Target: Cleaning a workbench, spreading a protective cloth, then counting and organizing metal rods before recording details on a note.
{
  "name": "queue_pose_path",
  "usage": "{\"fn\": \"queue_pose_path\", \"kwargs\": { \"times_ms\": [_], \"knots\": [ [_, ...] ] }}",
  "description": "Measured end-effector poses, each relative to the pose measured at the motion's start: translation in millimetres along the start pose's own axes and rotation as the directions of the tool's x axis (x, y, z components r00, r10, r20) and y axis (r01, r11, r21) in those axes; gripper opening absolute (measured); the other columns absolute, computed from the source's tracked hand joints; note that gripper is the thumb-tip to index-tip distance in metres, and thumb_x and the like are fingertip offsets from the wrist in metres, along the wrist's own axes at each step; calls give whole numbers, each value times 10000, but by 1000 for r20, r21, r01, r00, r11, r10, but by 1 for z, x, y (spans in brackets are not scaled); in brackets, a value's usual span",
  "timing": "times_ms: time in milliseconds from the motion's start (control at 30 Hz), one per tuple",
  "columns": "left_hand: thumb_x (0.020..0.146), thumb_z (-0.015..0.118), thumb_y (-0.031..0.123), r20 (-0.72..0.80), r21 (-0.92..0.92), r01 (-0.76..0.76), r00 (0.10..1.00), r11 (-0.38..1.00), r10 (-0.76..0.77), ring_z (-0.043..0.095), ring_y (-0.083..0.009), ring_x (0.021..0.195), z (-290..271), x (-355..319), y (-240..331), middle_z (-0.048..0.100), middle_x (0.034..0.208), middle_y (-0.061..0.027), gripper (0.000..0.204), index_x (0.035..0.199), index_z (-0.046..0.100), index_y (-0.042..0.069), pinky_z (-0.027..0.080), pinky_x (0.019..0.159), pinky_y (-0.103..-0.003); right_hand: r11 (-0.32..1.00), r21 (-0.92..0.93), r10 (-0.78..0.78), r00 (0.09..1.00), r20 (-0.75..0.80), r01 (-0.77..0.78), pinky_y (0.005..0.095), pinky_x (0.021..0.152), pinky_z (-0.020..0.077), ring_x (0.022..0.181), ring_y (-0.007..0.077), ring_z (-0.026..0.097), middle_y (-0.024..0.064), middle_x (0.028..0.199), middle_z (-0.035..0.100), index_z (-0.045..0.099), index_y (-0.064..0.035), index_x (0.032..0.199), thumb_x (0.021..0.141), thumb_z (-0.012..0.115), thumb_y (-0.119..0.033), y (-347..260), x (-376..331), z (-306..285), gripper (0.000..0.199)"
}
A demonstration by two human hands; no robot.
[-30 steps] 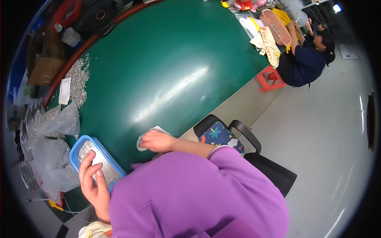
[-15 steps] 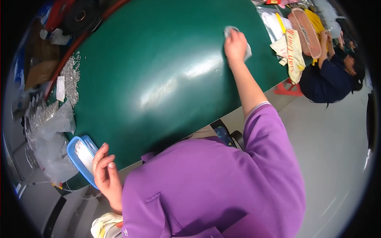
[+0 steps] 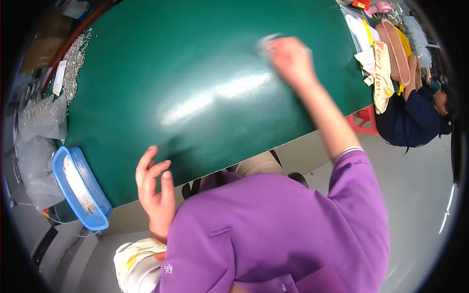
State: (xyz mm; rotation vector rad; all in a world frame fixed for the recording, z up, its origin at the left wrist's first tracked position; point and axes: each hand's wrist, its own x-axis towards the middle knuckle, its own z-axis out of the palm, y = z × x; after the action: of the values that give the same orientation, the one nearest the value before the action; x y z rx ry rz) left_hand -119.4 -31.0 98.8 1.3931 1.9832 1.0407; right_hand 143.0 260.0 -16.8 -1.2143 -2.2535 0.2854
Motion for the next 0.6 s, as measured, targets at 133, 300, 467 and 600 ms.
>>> {"fn": "queue_pose_path", "kwargs": {
  "times_ms": [133, 300, 467, 600],
  "knots": [
    [853, 524, 6, -134, 156, -245, 955, 957, 266, 407, -339, 1253, 35, -37, -38, 462, 1293, -177, 142, 976, 592, 34, 323, 1032, -442, 922, -141, 315, 911, -267, -360, 371, 770, 488, 850, 289, 638, 135, 927, 663, 665, -106, 1036, 814, 543, -238, 151, -13, -84, 285],
    [805, 523, -51, -247, 197, -380, 873, 904, 421, 403, -357, 1255, 70, -109, -63, 462, 1291, -180, 196, 965, 599, 34, 315, 1036, -449, 952, -224, 143, 950, -278, -209, 402, 808, 486, 898, 359, 606, 203, 937, 627, 668, -92, 1006, 806, 536, -219, 115, -36, -72, 271],
    [803, 525, -47, -311, 164, -413, 840, 896, 444, 400, -345, 1261, 58, -155, -49, 459, 1297, -171, 191, 961, 602, 27, 329, 1024, -421, 997, -41, -70, 987, -147, 64, 378, 793, 486, 889, 304, 599, 115, 922, 621, 672, -108, 919, 787, 564, -119, -51, -99, -15, 171],
    [794, 555, -21, -268, 131, -440, 847, 889, 459, 386, -319, 1273, 56, -171, -37, 432, 1331, -170, 214, 993, 605, 42, 316, 1033, -411, 881, 201, -433, 901, -25, 429, 421, 740, 468, 844, 309, 566, 116, 847, 579, 656, -89, 900, 739, 583, -78, -165, -132, 24, 177]
  ]
}}
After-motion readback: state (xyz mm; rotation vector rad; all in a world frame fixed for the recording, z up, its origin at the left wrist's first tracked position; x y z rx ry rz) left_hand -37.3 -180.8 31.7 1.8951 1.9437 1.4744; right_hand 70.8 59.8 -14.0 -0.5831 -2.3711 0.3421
